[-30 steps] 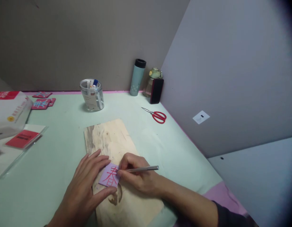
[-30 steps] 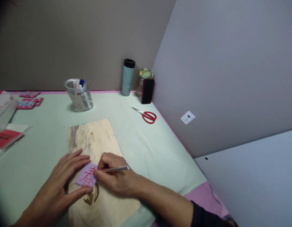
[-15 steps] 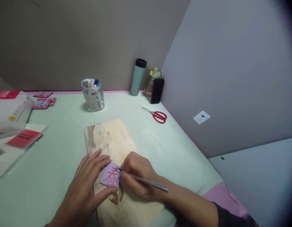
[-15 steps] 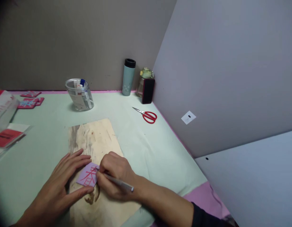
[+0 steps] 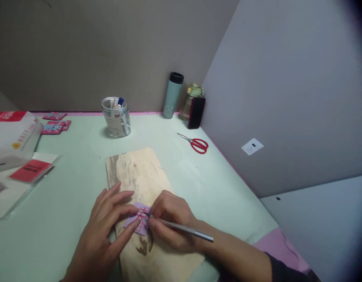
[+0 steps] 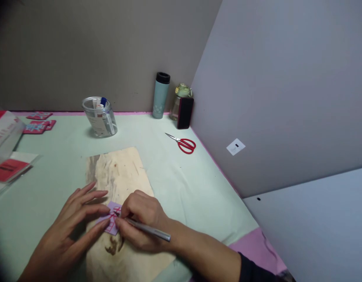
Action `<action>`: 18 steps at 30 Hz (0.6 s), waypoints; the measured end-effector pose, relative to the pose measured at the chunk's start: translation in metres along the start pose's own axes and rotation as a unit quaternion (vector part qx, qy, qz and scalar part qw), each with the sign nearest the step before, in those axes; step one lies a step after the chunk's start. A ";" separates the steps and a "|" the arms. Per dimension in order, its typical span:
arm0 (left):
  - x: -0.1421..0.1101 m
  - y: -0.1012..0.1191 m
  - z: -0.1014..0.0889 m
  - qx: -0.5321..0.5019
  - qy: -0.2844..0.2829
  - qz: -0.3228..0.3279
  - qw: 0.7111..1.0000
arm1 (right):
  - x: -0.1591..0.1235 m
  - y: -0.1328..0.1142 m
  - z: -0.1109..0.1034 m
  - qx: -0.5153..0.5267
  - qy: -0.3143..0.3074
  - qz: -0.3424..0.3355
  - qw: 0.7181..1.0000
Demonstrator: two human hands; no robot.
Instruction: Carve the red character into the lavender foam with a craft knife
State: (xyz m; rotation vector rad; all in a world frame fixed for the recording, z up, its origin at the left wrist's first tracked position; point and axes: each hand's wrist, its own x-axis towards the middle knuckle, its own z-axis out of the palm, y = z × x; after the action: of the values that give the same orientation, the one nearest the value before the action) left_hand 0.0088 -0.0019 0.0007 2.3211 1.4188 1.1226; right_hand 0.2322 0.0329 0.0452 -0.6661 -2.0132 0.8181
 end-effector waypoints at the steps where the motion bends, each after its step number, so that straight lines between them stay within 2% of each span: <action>1: 0.000 0.000 0.000 0.000 -0.001 -0.001 1.000 | 0.000 0.000 0.000 -0.004 -0.003 -0.003 1.000; 8: 0.001 0.000 0.001 -0.008 -0.005 0.007 1.000 | 0.001 0.001 0.001 -0.025 -0.036 -0.012 0.999; 15: 0.008 0.003 0.001 -0.018 0.007 0.005 1.000 | 0.000 -0.001 0.002 -0.002 -0.027 -0.018 0.999; 17: 0.009 0.004 0.000 -0.019 0.012 0.000 1.000 | 0.000 -0.001 0.001 0.031 -0.019 0.024 0.999; 18: 0.009 0.003 -0.001 -0.020 0.012 -0.006 1.000 | 0.001 0.000 0.001 0.056 -0.012 0.067 0.996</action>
State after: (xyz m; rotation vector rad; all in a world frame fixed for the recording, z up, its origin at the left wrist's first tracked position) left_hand 0.0127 0.0035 0.0076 2.2761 1.4032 1.1699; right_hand 0.2314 0.0328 0.0456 -0.7351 -1.9442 1.0156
